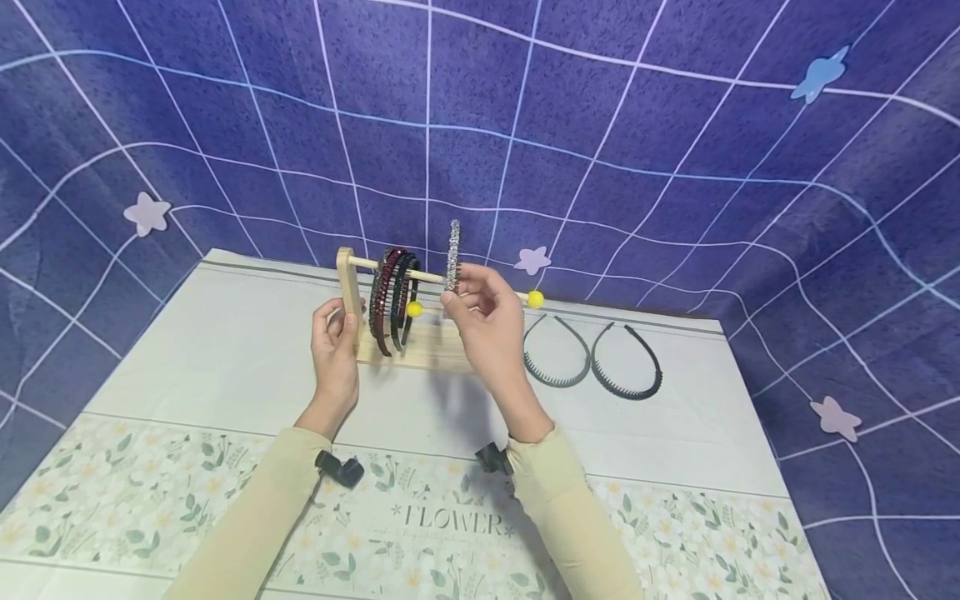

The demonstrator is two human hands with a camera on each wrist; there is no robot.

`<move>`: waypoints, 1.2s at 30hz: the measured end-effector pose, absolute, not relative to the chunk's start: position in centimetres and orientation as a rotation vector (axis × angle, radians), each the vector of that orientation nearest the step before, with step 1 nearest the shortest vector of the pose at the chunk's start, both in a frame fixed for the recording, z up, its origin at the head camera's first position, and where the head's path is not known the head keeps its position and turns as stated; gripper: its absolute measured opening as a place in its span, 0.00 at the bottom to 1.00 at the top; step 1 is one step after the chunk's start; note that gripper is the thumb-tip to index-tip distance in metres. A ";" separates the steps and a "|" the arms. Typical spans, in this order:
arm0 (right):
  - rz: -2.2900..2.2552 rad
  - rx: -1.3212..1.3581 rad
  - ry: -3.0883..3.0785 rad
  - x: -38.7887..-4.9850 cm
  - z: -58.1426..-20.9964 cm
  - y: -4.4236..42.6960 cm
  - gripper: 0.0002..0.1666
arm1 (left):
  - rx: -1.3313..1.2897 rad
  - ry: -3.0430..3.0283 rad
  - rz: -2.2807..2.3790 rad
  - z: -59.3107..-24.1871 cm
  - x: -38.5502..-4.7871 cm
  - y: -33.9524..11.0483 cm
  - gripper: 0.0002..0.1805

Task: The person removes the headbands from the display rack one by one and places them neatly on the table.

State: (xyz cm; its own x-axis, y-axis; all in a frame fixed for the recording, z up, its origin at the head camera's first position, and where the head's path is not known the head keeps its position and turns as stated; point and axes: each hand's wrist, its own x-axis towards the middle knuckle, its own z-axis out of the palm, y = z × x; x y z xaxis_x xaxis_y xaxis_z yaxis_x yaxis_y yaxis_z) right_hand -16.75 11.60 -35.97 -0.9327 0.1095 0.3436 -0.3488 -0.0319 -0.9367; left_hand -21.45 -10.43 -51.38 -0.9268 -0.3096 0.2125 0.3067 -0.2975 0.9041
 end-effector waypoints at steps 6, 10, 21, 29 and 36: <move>2.043 0.253 -1.900 -16.8 -35.8 12.2 0.21 | -0.022 -1.593 -2.268 -51.1 -21.3 -10.4 0.15; 2.040 0.246 -1.892 -16.9 -35.7 12.6 0.20 | -0.027 -1.606 -2.260 -51.1 -21.2 -10.5 0.15; 2.035 0.217 -1.863 -16.5 -35.3 13.7 0.20 | -0.030 -1.570 -2.263 -51.3 -21.4 -10.4 0.15; 1.993 0.226 -1.855 -16.5 -35.4 14.9 0.18 | -0.013 -1.577 -2.263 -51.3 -21.4 -10.5 0.14; 1.980 0.203 -1.849 -16.3 -35.0 16.1 0.19 | -0.009 -1.574 -2.268 -51.3 -21.4 -10.5 0.15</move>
State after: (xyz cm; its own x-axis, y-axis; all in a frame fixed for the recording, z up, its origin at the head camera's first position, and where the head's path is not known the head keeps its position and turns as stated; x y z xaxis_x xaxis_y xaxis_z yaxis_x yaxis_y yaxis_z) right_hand -16.26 16.06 -35.04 -0.9003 0.2031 0.3849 -0.3978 -0.0255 -0.9171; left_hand -21.40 -10.45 -51.30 -0.9282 -0.3020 0.2173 0.3091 -0.3011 0.9021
